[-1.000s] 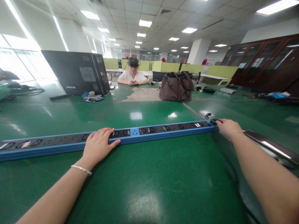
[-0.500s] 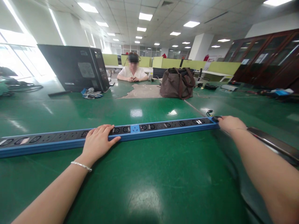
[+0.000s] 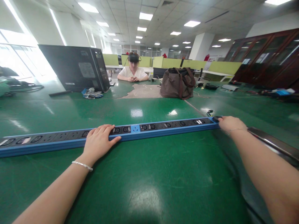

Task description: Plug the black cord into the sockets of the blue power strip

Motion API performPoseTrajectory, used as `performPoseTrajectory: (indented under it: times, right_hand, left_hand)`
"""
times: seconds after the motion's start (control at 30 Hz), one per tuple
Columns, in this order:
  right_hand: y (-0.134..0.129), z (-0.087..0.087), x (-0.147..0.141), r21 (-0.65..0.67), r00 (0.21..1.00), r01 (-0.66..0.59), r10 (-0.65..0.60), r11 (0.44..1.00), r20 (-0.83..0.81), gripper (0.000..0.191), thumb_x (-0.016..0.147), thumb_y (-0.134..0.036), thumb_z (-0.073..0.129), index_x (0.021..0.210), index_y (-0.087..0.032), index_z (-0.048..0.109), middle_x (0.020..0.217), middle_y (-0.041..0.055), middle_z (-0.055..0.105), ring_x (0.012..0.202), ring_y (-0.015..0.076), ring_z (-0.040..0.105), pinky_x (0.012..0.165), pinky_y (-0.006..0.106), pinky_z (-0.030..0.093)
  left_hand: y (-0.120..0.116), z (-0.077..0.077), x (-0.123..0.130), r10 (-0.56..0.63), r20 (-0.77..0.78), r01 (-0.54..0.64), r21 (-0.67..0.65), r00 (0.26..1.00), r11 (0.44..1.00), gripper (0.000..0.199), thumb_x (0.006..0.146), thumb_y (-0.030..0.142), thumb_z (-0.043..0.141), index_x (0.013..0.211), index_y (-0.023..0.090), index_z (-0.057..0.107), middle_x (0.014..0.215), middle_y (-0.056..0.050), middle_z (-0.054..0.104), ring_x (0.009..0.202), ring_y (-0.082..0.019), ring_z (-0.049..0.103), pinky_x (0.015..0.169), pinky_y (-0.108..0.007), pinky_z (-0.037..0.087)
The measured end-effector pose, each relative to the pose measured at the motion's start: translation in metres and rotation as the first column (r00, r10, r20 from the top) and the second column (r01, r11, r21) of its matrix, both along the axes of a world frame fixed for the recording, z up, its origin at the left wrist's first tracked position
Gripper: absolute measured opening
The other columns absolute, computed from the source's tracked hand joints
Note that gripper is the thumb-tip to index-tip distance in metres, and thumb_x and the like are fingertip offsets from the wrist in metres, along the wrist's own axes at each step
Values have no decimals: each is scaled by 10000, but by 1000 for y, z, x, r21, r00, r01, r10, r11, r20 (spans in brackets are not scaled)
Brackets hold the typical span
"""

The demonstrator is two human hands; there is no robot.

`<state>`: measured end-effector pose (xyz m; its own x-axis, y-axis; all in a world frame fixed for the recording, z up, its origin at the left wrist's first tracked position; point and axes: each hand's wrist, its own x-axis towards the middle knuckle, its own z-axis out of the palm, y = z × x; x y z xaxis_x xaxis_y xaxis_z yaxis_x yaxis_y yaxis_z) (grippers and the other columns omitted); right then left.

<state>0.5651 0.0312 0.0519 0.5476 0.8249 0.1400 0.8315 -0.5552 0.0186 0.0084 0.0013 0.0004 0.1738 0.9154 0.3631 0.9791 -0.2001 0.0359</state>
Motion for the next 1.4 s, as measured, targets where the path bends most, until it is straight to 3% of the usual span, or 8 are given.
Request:
performPoseTrajectory:
  times: [0.4,0.77,1.17,1.4]
  right_hand:
    - [-5,3,-20,-73,995,89,-85,993,44,420,858,-354,291,1000,-145,627,1110,207,602,954,314,592,757,408,470]
    - [-3,2,-17,-88,994,91,-86,992,61,394,860,-351,299,1005,-169,617,1085,190,615,940,304,604,762,417,465]
    - [-6,-14,6,59,999,44,-43,997,-28,466,854,-413,317,1121,-156,599,1120,184,614,1006,298,576,808,372,450]
    - [-1,-10,-1,-20,993,98,-99,995,-56,502,868,-430,256,1184,-144,522,1081,221,602,993,325,580,779,403,447]
  left_hand:
    - [-1,1,1,5,-2,-5,4,1000,1000,589,811,586,390,1234,195,510,1278,-95,540,1163,-278,473,994,-445,295]
    - [-1,2,2,8,15,-8,-7,1000,1000,590,799,582,406,1235,199,516,1269,-99,545,1164,-285,475,992,-453,299]
    - [-1,0,1,5,-17,-5,18,1000,1000,578,809,578,399,1233,202,512,1268,-101,546,1154,-277,485,986,-441,304]
    - [-1,0,1,2,-12,-1,27,1000,1000,575,814,573,398,1232,193,511,1263,-103,547,1151,-279,487,980,-447,312]
